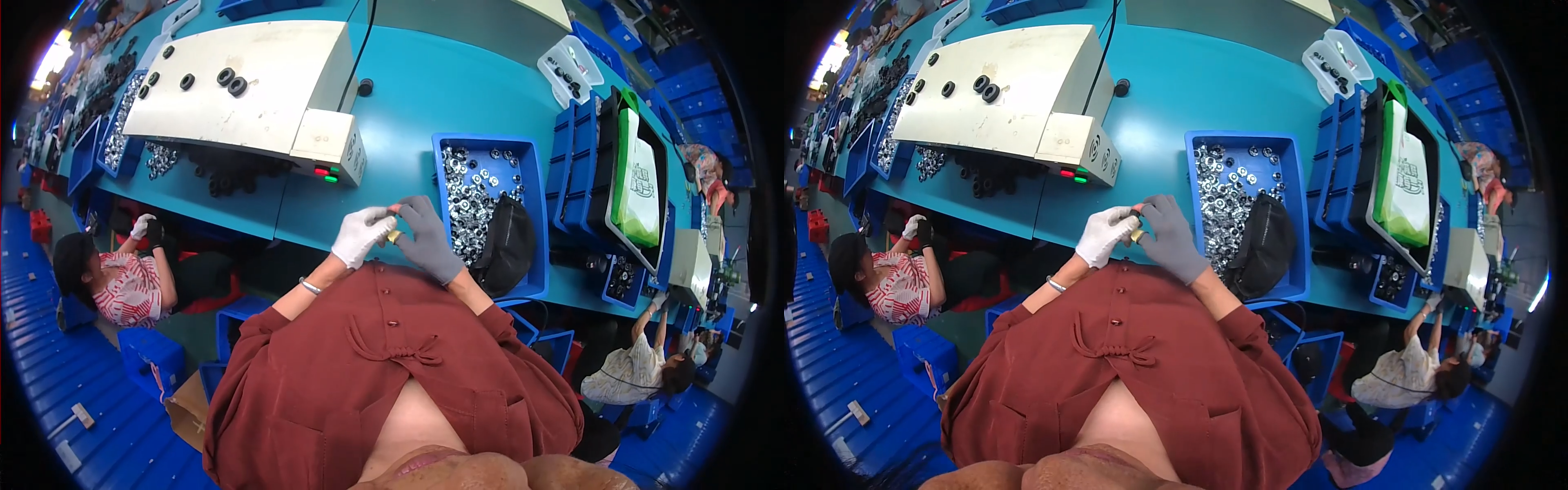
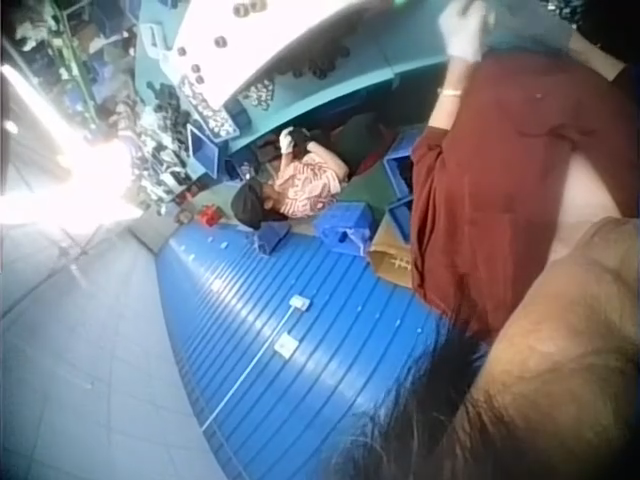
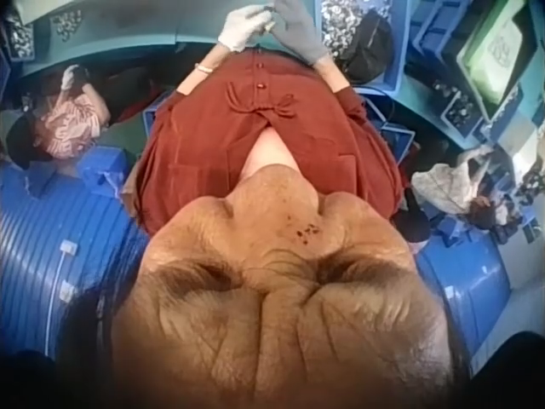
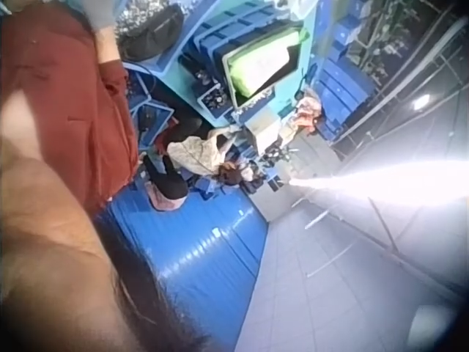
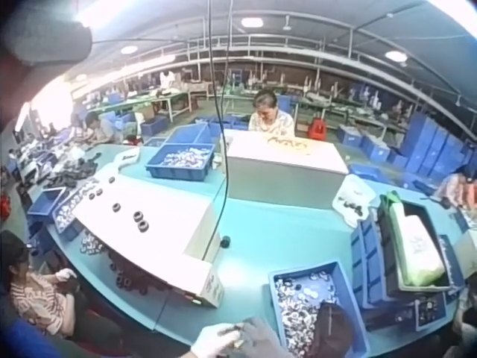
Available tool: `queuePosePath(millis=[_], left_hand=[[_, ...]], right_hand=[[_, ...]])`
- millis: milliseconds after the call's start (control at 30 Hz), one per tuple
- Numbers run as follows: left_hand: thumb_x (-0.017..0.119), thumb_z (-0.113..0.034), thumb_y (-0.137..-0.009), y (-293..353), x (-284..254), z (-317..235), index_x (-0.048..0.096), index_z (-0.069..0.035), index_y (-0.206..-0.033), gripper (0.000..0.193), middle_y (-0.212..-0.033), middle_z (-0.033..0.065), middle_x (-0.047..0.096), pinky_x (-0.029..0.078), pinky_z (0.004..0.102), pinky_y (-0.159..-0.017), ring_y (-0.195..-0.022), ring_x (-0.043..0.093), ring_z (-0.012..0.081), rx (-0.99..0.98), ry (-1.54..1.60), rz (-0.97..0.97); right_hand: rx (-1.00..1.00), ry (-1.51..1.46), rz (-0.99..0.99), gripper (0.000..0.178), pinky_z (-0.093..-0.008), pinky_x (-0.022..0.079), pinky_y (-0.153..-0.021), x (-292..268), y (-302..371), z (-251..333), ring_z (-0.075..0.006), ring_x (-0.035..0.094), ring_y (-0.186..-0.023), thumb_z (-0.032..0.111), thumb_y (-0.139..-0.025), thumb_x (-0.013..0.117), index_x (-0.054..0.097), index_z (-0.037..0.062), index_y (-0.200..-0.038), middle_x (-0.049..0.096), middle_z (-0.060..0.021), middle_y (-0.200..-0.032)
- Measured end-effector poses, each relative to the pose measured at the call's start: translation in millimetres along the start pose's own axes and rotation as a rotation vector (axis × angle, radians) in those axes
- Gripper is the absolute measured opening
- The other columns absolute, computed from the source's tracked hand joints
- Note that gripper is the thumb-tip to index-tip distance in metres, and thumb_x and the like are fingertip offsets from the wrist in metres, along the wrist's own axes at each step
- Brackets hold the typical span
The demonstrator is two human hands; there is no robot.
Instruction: Assembling small mechanical components by inserting metal rings into plastic housings at a factory workbench.
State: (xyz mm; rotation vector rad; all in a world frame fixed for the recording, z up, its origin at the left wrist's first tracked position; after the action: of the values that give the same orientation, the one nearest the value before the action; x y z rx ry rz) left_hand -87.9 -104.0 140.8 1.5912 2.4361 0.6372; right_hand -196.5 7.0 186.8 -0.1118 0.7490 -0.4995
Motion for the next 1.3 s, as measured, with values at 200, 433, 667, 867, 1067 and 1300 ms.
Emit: queuePosePath(millis=[200,433,667,867,1067,1300], left_hand=[[0.061,-0.03,-0.098,1,18,16,0.06,0.0,-0.121,0.038,-0.104,0.0065,0.063,0.049,0.0326,-0.082,-0.094,0.059,0.0133,-0.131,0.667,0.196],[0.056,-0.038,-0.099,2,22,15,0.058,-0.007,-0.124,0.041,-0.108,0.0055,0.06,0.048,0.0335,-0.083,-0.096,0.058,0.0153,-0.181,0.807,0.164],[0.053,-0.037,-0.101,-3,26,17,0.053,-0.008,-0.127,0.039,-0.109,0.0038,0.058,0.048,0.0337,-0.082,-0.096,0.058,0.0153,-0.218,0.933,0.183],[0.054,-0.037,-0.1,-5,36,17,0.055,-0.01,-0.125,0.037,-0.108,0.0026,0.057,0.049,0.0358,-0.081,-0.096,0.057,0.016,-0.22,1.127,0.286],[0.053,-0.045,-0.098,-3,34,36,0.054,-0.01,-0.131,0.047,-0.116,0.0029,0.058,0.047,0.0381,-0.089,-0.1,0.055,0.0155,-0.213,0.9,0.277],[0.056,-0.042,-0.099,-9,0,50,0.049,0.007,-0.13,0.058,-0.11,0.0133,0.06,0.05,0.033,-0.081,-0.092,0.06,0.0207,-0.283,0.513,0.261]], right_hand=[[0.085,-0.114,0.002,0.036,-0.0408,0.047,-0.081,2,2,5,-0.031,0.053,-0.095,0.007,-0.07,0.066,0.06,0.0013,-0.104,0.056,-0.0114,-0.102],[0.036,-0.089,-0.067,0.036,-0.0372,0.048,-0.076,1,2,7,-0.0304,0.054,-0.092,0.004,-0.069,0.063,0.061,0.0004,-0.104,0.057,-0.0116,-0.099],[0.047,0.003,-0.082,0.035,-0.0387,0.047,-0.08,2,3,0,-0.0313,0.055,-0.093,0.006,-0.07,0.062,0.061,-0.0005,-0.104,0.057,-0.0125,-0.099],[0.021,0.062,-0.147,0.028,-0.04,0.046,-0.076,-7,1,7,-0.0335,0.053,-0.09,0.008,-0.071,0.065,0.06,0.0005,-0.097,0.057,-0.0138,-0.096],[0.126,-0.036,-0.134,0.033,-0.0387,0.046,-0.078,2,20,4,-0.0322,0.054,-0.093,0.008,-0.071,0.067,0.058,0.0001,-0.103,0.055,-0.0147,-0.099],[0.314,0.044,-0.271,0.031,-0.0386,0.049,-0.075,-31,49,-58,-0.0295,0.062,-0.085,0.015,-0.076,0.074,0.063,0.0058,-0.103,0.063,-0.0113,-0.092]])
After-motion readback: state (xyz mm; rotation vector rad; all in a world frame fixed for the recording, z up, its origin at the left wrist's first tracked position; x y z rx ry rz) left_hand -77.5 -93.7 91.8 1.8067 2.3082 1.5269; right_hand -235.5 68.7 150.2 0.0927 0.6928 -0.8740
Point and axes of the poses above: each hand's wrist, its own y-axis away from the middle knuckle, its own x-axis out of the palm, z = x × y, the point moved 4 cm from there along -y, towards the middle knuckle
